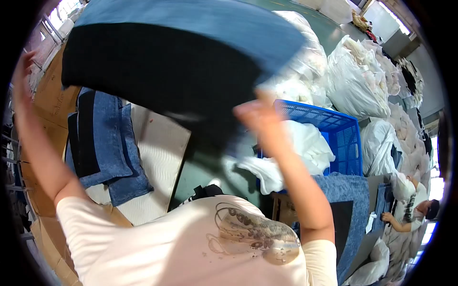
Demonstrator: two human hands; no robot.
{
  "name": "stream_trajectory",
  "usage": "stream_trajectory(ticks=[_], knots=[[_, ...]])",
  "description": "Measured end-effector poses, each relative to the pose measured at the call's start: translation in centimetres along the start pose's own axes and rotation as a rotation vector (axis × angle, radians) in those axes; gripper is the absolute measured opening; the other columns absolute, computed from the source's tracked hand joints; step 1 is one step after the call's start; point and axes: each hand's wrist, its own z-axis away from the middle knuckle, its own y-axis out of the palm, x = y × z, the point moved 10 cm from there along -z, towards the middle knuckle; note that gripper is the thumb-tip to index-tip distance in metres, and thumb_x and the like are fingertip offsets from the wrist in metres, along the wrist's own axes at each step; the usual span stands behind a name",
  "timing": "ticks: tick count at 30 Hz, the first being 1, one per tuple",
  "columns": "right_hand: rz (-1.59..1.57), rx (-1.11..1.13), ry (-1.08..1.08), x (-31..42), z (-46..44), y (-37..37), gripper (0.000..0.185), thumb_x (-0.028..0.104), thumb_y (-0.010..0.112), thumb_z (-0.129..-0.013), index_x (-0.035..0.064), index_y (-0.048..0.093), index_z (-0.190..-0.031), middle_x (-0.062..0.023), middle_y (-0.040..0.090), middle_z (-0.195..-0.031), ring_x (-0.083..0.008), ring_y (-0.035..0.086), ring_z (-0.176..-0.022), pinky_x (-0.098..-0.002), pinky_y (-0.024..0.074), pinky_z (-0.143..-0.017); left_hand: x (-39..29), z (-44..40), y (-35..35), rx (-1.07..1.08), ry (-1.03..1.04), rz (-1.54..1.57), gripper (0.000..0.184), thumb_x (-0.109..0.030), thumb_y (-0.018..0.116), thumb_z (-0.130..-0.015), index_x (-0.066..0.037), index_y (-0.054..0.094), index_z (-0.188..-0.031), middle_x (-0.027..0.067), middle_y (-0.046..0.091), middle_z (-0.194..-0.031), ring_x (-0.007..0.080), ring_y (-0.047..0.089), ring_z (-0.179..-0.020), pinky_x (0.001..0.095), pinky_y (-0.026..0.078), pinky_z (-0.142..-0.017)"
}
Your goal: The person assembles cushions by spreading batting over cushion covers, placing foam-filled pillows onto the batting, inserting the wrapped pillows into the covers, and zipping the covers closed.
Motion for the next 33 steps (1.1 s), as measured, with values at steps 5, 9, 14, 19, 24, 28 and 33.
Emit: stream_trajectory(ticks=[5,9,14,19,24,28,33], knots=[[-0.63,0.9,-0.23,11.3,3.8,17.2,0.059,0.034,0.061,-0.094,0.0072,0.042,-0.143,-0.0214,0.064,-0.119,-0.0351,0.064,-0.108,-0.0422,0.0506,-0.092,-1.5,1.1,-4.8,-0.115,-0.054,-0.071,0.039,-0.033,0.058,-0.096,0.003,0.055,-0.11,0.0108,0.062,-0.086,0.0178,0.056,-0.077,0.0328,0.045,-0.065],[-0.388,1.015,0.146,-2.9,11.5,18.1,0.047,0.03,0.062,-0.092,0.0072,0.054,-0.132,-0.0194,0.064,-0.12,-0.0358,0.061,-0.112,-0.0454,0.0474,-0.095,11.2,16.0,14.6,0.371,-0.489,0.118,0.028,-0.035,0.049,-0.099,-0.013,0.058,-0.083,-0.0001,0.055,-0.075,0.0092,0.051,-0.069,0.0245,0.038,-0.066],[0.588,0.929,0.631,-18.0,29.1,8.7,0.038,0.03,0.064,-0.091,0.0047,0.062,-0.119,-0.0181,0.066,-0.112,-0.035,0.064,-0.1,-0.0459,0.0499,-0.086,10.5,48.3,41.1,1.56,0.16,-0.587,0.048,-0.039,0.072,-0.083,-0.008,0.067,-0.12,0.0183,0.064,-0.124,0.035,0.059,-0.116,0.0415,0.045,-0.102],[-0.247,0.203,1.059,-14.1,39.6,-7.7,0.03,0.02,0.064,-0.092,0.0002,0.065,-0.115,-0.0146,0.07,-0.102,-0.0248,0.069,-0.088,-0.0368,0.0538,-0.079,-11.9,64.9,56.2,1.929,0.274,0.147,0.049,-0.041,0.069,-0.086,-0.008,0.064,-0.121,0.0169,0.069,-0.109,0.0325,0.067,-0.088,0.0413,0.052,-0.079],[-0.067,-0.927,1.194,-13.6,51.9,-23.3,0.015,0.006,0.057,-0.097,-0.0013,0.066,-0.107,-0.0073,0.069,-0.096,-0.0116,0.066,-0.086,-0.0246,0.0522,-0.077,-13.6,74.3,69.8,1.752,0.252,0.16,0.047,-0.032,0.071,-0.084,-0.004,0.062,-0.121,0.0181,0.068,-0.106,0.0328,0.066,-0.091,0.0412,0.053,-0.079],[0.284,-0.902,1.229,-16.8,57.1,-23.7,0.011,0.007,0.058,-0.097,-0.001,0.064,-0.101,-0.0062,0.066,-0.094,-0.0103,0.059,-0.077,-0.0237,0.0484,-0.073,-2.5,80.1,74.9,1.864,0.339,-0.67,0.064,-0.031,0.081,-0.072,-0.009,0.057,-0.128,0.0137,0.056,-0.133,0.0326,0.055,-0.123,0.0427,0.048,-0.098],[0.648,-0.559,1.083,-16.5,55.0,-21.8,0.014,0.001,0.05,-0.093,-0.0013,0.058,-0.104,-0.0115,0.056,-0.103,-0.0226,0.054,-0.096,-0.0329,0.0427,-0.089,0.3,82.5,76.1,1.977,0.237,-0.735,0.119,-0.04,0.09,-0.058,-0.024,0.023,-0.154,0.0148,0.029,-0.157,0.0344,0.028,-0.145,0.0626,0.023,-0.113]])
